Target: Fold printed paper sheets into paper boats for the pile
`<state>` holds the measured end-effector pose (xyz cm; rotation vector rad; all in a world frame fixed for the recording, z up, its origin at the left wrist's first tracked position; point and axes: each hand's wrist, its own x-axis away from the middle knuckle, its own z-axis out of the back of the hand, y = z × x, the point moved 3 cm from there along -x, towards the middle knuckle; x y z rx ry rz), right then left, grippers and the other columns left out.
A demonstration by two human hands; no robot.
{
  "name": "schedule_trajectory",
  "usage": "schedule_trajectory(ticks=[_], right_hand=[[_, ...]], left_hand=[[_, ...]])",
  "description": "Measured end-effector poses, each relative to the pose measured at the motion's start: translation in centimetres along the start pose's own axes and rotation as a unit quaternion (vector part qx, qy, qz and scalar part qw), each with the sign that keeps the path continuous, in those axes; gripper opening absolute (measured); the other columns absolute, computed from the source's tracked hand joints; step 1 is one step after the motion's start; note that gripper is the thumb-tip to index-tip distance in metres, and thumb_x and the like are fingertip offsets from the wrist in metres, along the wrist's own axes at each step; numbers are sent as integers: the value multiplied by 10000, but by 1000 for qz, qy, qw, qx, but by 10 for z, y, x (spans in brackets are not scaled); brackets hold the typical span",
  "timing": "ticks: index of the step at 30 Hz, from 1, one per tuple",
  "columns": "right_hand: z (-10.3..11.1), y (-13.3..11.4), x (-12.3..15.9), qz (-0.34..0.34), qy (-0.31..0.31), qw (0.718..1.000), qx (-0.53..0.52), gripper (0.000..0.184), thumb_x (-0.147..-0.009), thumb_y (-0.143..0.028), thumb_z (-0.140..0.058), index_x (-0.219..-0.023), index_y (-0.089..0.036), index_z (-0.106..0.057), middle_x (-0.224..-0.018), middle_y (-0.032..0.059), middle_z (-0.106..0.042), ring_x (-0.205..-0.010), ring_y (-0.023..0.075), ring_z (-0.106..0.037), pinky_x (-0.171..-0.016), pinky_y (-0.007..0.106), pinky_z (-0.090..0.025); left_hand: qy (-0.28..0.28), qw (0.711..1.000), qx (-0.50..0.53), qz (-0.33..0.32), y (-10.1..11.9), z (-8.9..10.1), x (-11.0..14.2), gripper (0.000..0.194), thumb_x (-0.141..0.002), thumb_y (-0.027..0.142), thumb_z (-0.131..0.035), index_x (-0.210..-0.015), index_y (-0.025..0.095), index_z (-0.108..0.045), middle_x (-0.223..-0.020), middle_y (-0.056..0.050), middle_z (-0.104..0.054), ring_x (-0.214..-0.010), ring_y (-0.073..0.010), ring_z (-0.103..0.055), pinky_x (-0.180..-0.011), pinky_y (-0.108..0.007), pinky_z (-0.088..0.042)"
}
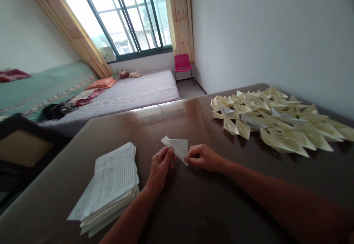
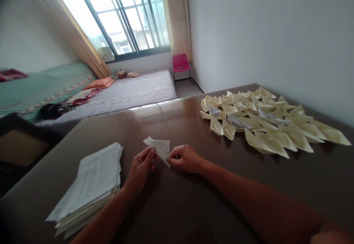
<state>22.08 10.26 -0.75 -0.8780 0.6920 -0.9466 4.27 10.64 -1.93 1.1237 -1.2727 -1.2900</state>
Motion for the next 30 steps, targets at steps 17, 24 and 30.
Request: schedule_trajectory(ticks=[17, 24, 30], right_hand=[[8, 14, -5, -114, -45, 953, -278, 432, -766, -545, -648, -826, -119, -681, -571, -46, -478, -470, 43, -335, -396, 174, -243], [2, 18, -4, -134, -93, 922, -351, 426, -740, -529, -689, -848, -117, -677, -580, -56, -448, -484, 36, -321, -395, 154, -226], [1, 16, -3, -139, -113, 924, -337, 442, -736, -528, -695, -886, -111, -687, -558, -63, -446, -467, 30, -323, -399, 162, -224]], left_hand=[[-267, 953, -108, 89, -1, -10, 8, 389, -905, 509, -461, -854, 137, -564, -557, 19, -569, -362, -31, -352, -349, -147, -247], [-283, 949, -119, 71, -1, -12, 7, 385, -903, 504, -456, -854, 140, -575, -547, 15, -584, -357, -45, -361, -340, -157, -262], [-288, 945, -138, 75, 2, -14, 8, 394, -905, 499, -453, -871, 135, -599, -541, 21, -575, -362, -39, -348, -350, -153, -263]])
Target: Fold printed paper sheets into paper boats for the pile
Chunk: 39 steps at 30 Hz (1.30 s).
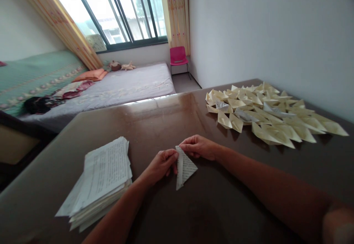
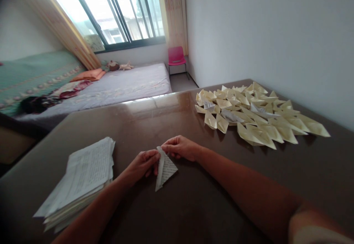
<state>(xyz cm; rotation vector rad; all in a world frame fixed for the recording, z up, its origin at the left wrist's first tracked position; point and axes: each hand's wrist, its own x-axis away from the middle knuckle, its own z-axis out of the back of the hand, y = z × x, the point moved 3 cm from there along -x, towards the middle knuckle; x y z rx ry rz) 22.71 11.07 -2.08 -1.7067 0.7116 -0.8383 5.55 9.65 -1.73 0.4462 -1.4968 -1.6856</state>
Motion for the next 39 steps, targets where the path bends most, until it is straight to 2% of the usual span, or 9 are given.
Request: schedule_trajectory(ticks=[9, 13, 16, 21, 26, 28, 31, 34, 39], right_hand=[[2, 2, 0, -6, 46, 995, 85, 451, -721, -506, -697, -933, -107, -707, -563, -49, -511, -470, 44, -361, -422, 182, -267], [2, 0, 0, 50, 86, 985, 141, 339, -729, -433, -691, -821, -107, -717, -645, -5, -612, -561, 77, -461, -520, 203, -349], [2, -1, 0, 71, 102, 979, 160, 295, -735, -398, -684, -786, -108, -714, -676, 12, -639, -594, 95, -496, -567, 219, -382], [2, 2, 0, 43, 98, 982, 153, 254, -735, -361, -679, -796, -116, -704, -612, -14, -591, -534, 78, -449, -496, 200, -336], [0, 0, 0, 48, 89, 981, 167, 235, -792, -333, -625, -865, -123, -701, -636, -13, -594, -537, 82, -461, -502, 202, -355], [0, -5, 1, 85, 140, 965, 203, 221, -820, -324, -602, -878, -133, -696, -679, 0, -617, -568, 93, -490, -539, 215, -388], [-3, -15, 6, 189, 236, 905, 298, 180, -826, -318, -620, -847, -162, -706, -785, 26, -644, -642, 109, -533, -613, 233, -424], [-10, -14, 8, 230, 220, 871, 374, 176, -840, -333, -628, -894, -210, -741, -880, 39, -661, -723, 123, -585, -676, 237, -445], [-11, -6, 8, 201, 207, 848, 445, 260, -884, -407, -574, -1053, -281, -726, -1016, 34, -690, -854, 151, -633, -782, 255, -452]], left_hand=[[-10, 999, -42, 5, 0, 0, 1, 427, -897, 531, -451, -849, 134, -600, -538, 13, -590, -365, -46, -366, -354, -156, -264], [3, 999, -40, 4, -1, 0, 1, 434, -890, 542, -457, -832, 137, -602, -538, 13, -591, -365, -48, -362, -356, -162, -248], [32, 999, -36, 1, 0, -1, 0, 445, -883, 548, -464, -819, 139, -629, -511, 25, -558, -376, -53, -353, -368, -170, -240], [112, 994, -2, -14, 0, -2, -1, 383, -826, 509, -576, -770, 140, -662, -478, 41, -490, -441, -68, -391, -421, -178, -264], [191, 979, 67, 6, -1, -3, -1, 355, -721, 492, -691, -766, 144, -640, -517, 50, -513, -444, -62, -403, -412, -173, -274], [211, 974, 87, 13, -1, -2, -1, 367, -707, 499, -699, -748, 145, -612, -511, 58, -501, -428, -53, -387, -399, -166, -263], [229, 967, 108, 24, 0, -1, 0, 385, -703, 507, -697, -758, 142, -584, -492, 69, -471, -403, -40, -354, -377, -152, -238], [227, 966, 123, 24, 0, 0, 0, 405, -701, 511, -698, -805, 138, -578, -488, 70, -468, -397, -39, -350, -359, -141, -221], [205, 971, 124, 18, 1, -1, 1, 406, -717, 513, -687, -834, 143, -572, -491, 57, -514, -383, -37, -356, -346, -131, -219]])
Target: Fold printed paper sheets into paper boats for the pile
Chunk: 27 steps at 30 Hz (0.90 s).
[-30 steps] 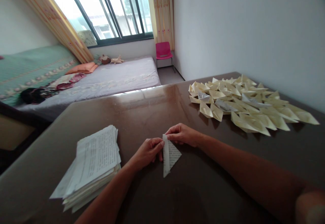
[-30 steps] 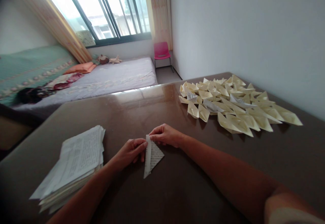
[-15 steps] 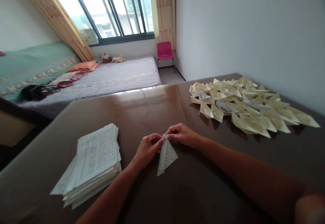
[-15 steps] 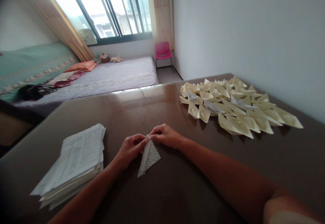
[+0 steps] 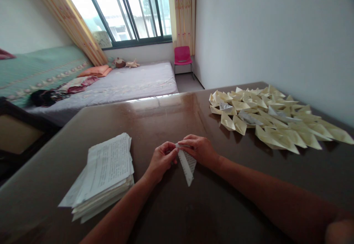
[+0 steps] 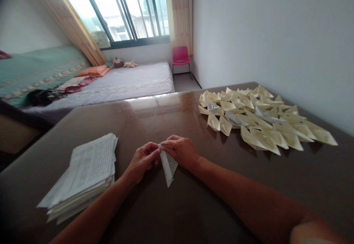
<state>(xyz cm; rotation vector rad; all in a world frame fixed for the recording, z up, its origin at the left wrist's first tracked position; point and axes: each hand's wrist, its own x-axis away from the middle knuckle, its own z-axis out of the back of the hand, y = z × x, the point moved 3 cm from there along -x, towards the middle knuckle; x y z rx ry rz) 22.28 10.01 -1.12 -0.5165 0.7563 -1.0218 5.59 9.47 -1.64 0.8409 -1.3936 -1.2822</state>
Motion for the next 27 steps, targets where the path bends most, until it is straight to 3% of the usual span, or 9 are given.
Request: schedule_trajectory(ticks=[9, 13, 15, 19, 23, 27], right_hand=[[2, -1, -2, -26, -33, 999, -7, 225, -879, -382, -572, -904, -228, -735, -888, 38, -700, -775, 145, -616, -694, 237, -424], [1, 1, -5, -12, -73, 997, -27, 178, -864, -298, -578, -859, -195, -722, -821, 33, -687, -751, 140, -603, -678, 229, -405], [2, 2, -7, -24, -98, 994, -42, 184, -853, -289, -582, -839, -172, -723, -761, 30, -679, -706, 137, -590, -636, 225, -391], [3, 4, -9, -57, -139, 985, -86, 246, -856, -332, -567, -824, -144, -721, -719, 27, -676, -668, 135, -571, -594, 220, -376], [6, 7, -11, -65, -126, 980, -139, 369, -898, -423, -493, -851, -130, -713, -737, 26, -672, -667, 127, -553, -590, 213, -389], [10, 10, -11, -57, -129, 981, -137, 363, -844, -461, -577, -870, -131, -725, -746, 33, -683, -668, 132, -560, -601, 220, -403]], left_hand=[[1, 1000, -10, -25, -2, -1, 1, 378, -710, 485, -705, -809, 138, -593, -529, 39, -564, -391, -50, -432, -349, -143, -287], [5, 998, -26, -53, -3, -1, 0, 370, -722, 462, -699, -918, 158, -621, -665, 6, -626, -505, -98, -546, -347, -151, -321], [6, 996, -61, -69, -1, -2, 1, 342, -738, 432, -688, -948, 163, -662, -662, 0, -635, -533, -111, -562, -376, -164, -347], [35, 986, -120, -111, 6, 0, 2, 218, -752, 372, -677, -812, 164, -705, -626, 0, -642, -557, -116, -571, -522, -203, -435], [52, 987, -112, -104, 7, 5, 1, 239, -784, 397, -640, -812, 160, -657, -613, 8, -624, -516, -104, -526, -487, -196, -403], [56, 993, -71, -82, 2, 11, -2, 290, -784, 441, -633, -865, 163, -623, -610, 27, -593, -449, -79, -443, -400, -180, -338]])
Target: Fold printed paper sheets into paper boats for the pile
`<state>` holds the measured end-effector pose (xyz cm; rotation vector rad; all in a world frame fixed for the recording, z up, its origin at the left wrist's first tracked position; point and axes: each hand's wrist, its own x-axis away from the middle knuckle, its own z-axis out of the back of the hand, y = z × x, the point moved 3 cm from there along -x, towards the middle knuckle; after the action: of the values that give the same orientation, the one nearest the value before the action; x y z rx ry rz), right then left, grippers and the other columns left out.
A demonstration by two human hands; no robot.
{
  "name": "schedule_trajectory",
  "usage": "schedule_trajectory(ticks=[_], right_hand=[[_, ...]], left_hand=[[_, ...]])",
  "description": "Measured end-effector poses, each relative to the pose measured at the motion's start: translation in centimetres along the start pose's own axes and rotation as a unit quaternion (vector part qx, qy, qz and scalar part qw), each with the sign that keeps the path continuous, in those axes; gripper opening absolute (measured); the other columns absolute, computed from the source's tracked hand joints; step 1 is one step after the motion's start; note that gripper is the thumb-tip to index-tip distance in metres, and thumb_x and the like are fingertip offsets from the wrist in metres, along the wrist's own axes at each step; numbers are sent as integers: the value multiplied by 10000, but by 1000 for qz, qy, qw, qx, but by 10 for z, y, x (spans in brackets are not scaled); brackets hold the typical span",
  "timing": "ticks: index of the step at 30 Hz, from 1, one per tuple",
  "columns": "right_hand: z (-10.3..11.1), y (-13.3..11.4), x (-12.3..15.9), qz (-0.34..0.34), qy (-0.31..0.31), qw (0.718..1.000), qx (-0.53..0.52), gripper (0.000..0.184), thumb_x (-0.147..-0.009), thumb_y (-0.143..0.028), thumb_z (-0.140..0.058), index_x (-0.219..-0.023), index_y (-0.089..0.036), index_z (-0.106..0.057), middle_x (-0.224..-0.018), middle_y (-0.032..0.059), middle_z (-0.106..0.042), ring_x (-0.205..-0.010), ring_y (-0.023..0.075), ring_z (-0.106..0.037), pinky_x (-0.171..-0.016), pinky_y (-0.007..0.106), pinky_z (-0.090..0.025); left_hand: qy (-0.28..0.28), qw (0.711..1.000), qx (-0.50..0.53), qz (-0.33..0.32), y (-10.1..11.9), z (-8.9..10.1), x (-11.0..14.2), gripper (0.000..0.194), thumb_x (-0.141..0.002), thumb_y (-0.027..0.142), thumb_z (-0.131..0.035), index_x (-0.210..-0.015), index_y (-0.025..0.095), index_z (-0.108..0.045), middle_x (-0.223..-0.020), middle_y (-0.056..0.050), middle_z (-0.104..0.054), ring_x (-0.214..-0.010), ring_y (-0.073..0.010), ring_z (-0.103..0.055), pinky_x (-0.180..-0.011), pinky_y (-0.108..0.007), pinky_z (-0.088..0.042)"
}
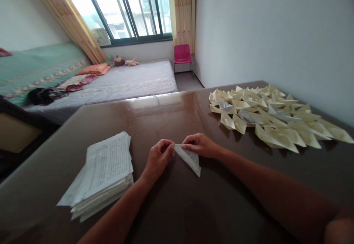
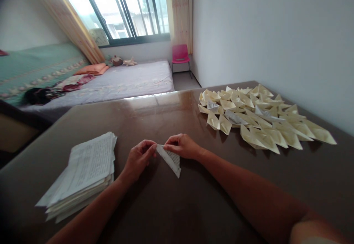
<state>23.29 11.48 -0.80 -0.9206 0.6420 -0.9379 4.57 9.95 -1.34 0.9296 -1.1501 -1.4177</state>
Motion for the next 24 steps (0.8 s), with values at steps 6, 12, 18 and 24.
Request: schedule_trajectory(ticks=[6, 12, 18, 24], right_hand=[[1, 2, -1, 10, -24, 1000, -5, 321, -847, -417, -593, -868, -128, -732, -768, 45, -706, -689, 147, -591, -618, 231, -421], [6, -12, 5, 81, 137, 974, 159, 270, -920, -377, -519, -941, -198, -720, -918, 66, -694, -899, 190, -579, -825, 305, -426], [-15, -36, 18, 154, 52, 912, 378, 280, -902, -443, -534, -1021, -228, -668, -972, 63, -636, -899, 190, -559, -759, 289, -413], [-10, -25, 15, 90, 25, 932, 351, 242, -936, -399, -487, -1074, -261, -630, -1033, 27, -618, -901, 156, -592, -719, 250, -416]], left_hand=[[-35, 997, -62, -23, 1, 2, -2, 271, -782, 409, -635, -875, 163, -702, -640, 2, -618, -536, -107, -511, -476, -194, -387], [-2, 994, -97, -44, 3, 8, -3, 286, -790, 426, -618, -742, 148, -668, -633, -4, -616, -590, -126, -526, -542, -209, -394], [32, 998, -53, -2, -2, 9, -4, 329, -746, 465, -639, -679, 144, -622, -561, 26, -541, -515, -99, -434, -489, -200, -332], [10, 997, -72, 5, -3, 8, -5, 352, -735, 485, -619, -659, 142, -597, -562, 34, -492, -530, -97, -395, -486, -200, -305]])
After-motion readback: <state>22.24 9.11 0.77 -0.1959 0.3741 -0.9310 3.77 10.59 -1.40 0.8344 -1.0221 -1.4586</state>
